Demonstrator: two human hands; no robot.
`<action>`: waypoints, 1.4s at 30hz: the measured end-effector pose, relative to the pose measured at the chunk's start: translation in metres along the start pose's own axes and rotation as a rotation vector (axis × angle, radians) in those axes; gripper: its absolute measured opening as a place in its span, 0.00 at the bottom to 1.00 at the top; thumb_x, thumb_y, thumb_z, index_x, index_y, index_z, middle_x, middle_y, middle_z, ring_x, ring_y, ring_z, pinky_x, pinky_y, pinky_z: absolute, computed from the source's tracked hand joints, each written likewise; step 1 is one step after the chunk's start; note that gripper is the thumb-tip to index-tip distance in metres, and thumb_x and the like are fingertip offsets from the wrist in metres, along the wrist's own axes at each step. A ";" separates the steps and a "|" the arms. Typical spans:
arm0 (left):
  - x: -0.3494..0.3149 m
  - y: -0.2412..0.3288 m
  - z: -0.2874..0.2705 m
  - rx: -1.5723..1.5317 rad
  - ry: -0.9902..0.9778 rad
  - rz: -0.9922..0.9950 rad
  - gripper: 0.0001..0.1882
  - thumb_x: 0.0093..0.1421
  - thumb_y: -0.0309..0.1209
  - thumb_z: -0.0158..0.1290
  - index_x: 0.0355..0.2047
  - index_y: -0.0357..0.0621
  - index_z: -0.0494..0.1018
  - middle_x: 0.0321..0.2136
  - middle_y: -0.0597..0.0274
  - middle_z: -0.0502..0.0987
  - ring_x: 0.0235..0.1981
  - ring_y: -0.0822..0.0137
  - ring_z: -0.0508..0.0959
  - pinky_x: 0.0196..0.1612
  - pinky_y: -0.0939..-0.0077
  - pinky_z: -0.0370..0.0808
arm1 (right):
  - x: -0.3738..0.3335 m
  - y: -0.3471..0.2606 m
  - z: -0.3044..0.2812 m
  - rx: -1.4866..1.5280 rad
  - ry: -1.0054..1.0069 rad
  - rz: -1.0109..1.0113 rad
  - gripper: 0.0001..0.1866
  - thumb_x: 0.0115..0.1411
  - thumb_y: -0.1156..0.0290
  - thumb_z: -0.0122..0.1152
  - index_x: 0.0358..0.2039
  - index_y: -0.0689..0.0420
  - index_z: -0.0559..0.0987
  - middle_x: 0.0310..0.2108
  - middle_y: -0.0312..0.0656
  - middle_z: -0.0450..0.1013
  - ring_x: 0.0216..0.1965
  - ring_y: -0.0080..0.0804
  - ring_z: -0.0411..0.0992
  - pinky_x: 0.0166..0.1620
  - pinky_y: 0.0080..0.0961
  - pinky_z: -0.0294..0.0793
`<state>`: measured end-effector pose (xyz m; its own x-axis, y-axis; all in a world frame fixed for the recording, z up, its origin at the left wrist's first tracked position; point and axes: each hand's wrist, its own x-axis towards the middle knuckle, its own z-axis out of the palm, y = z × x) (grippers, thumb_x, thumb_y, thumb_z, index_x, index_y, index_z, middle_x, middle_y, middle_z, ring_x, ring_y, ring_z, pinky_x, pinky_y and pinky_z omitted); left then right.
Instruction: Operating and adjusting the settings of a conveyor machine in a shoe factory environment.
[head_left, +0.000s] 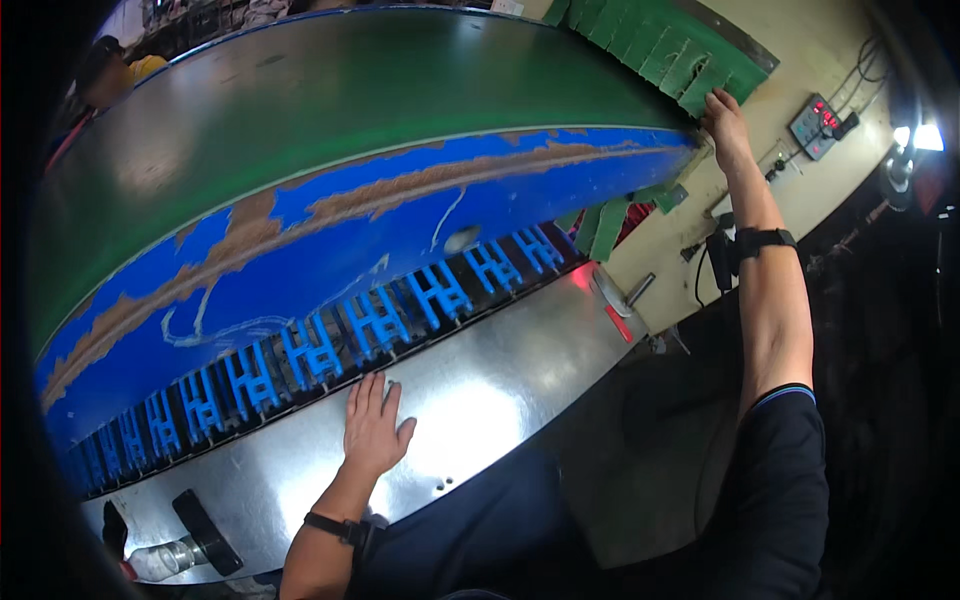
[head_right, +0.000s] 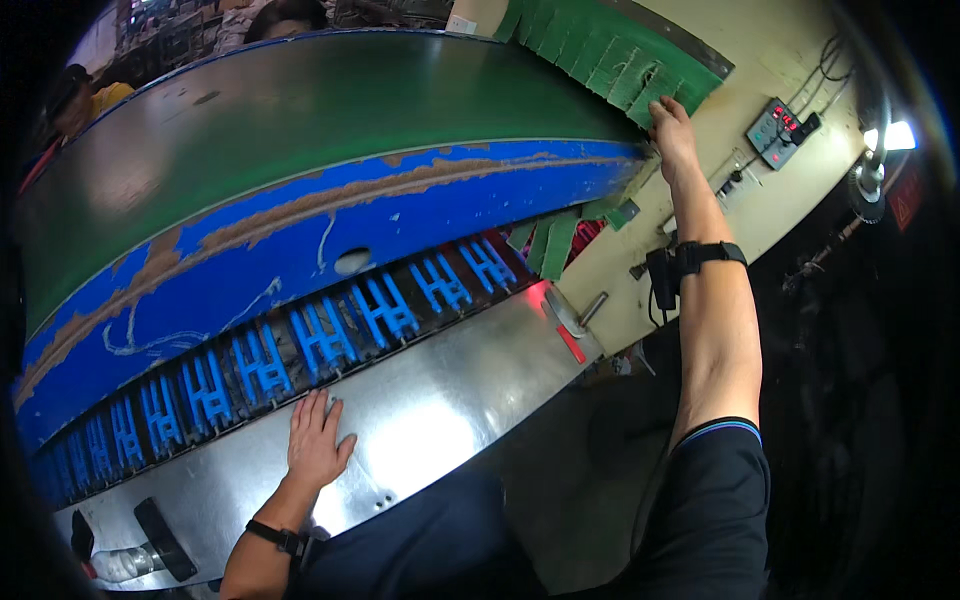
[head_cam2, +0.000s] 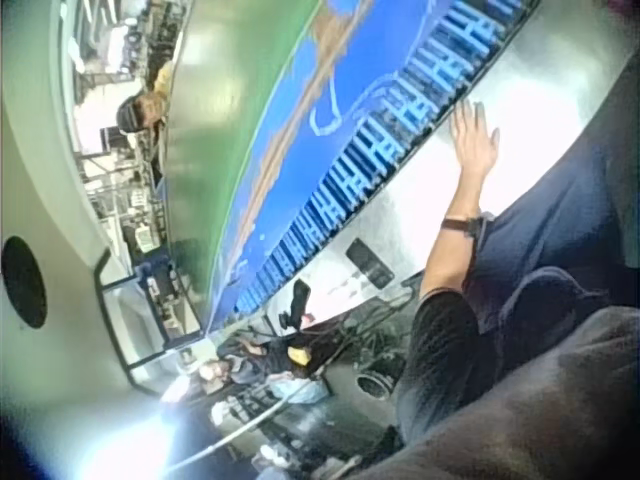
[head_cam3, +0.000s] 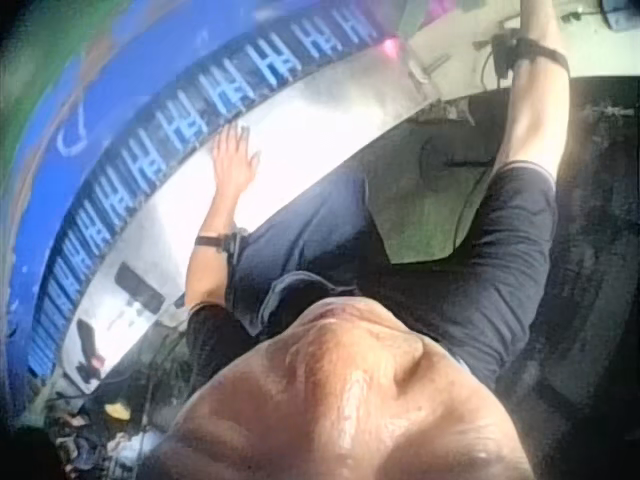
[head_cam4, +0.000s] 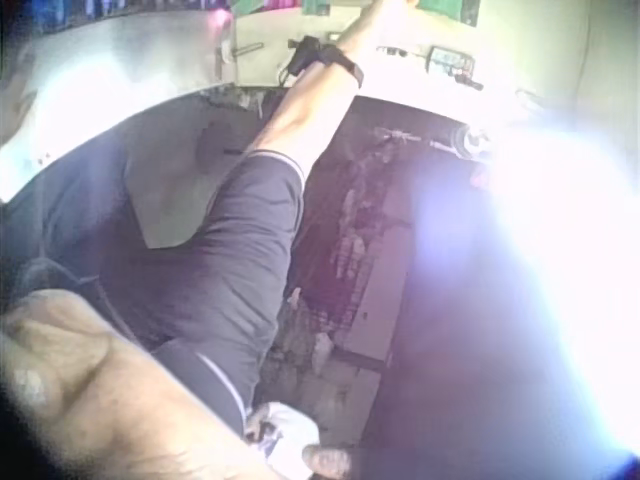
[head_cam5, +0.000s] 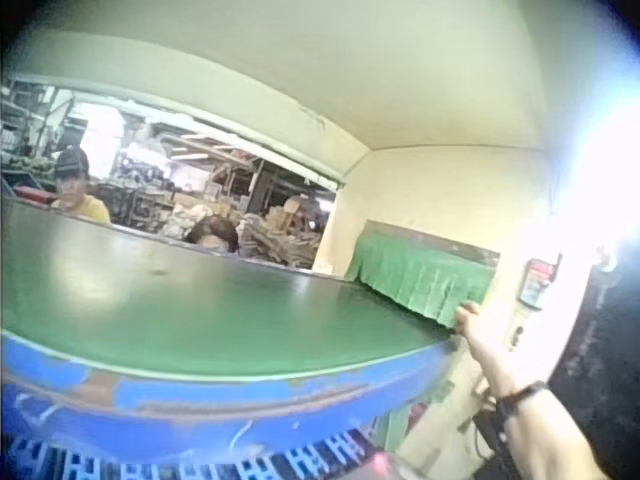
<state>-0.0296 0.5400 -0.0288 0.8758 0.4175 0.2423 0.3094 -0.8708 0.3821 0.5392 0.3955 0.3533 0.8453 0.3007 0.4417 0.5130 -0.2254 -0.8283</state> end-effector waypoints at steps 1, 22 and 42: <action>-0.001 0.000 0.001 0.002 -0.021 -0.008 0.33 0.57 0.44 0.55 0.58 0.36 0.68 0.61 0.39 0.63 0.66 0.43 0.57 0.69 0.48 0.48 | 0.015 0.007 0.005 0.003 -0.007 -0.006 0.32 0.65 0.57 0.56 0.65 0.57 0.64 0.57 0.45 0.68 0.53 0.34 0.67 0.55 0.33 0.67; 0.019 0.017 0.004 0.044 -0.067 -0.071 0.33 0.54 0.43 0.56 0.57 0.35 0.68 0.62 0.39 0.61 0.66 0.43 0.57 0.70 0.49 0.48 | 0.092 -0.081 0.025 0.252 -0.253 -0.338 0.31 0.66 0.58 0.51 0.67 0.54 0.63 0.64 0.46 0.63 0.65 0.42 0.59 0.64 0.40 0.57; 0.016 0.011 0.014 0.010 -0.058 -0.049 0.34 0.57 0.42 0.56 0.59 0.34 0.66 0.64 0.39 0.59 0.67 0.44 0.56 0.70 0.49 0.47 | 0.104 -0.007 -0.046 -1.484 0.042 -0.793 0.44 0.57 0.52 0.63 0.70 0.47 0.55 0.70 0.46 0.54 0.68 0.51 0.56 0.66 0.44 0.59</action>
<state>-0.0074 0.5332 -0.0329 0.8795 0.4440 0.1714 0.3558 -0.8526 0.3829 0.6302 0.3861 0.4207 0.3179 0.7425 0.5896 0.4506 -0.6655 0.5950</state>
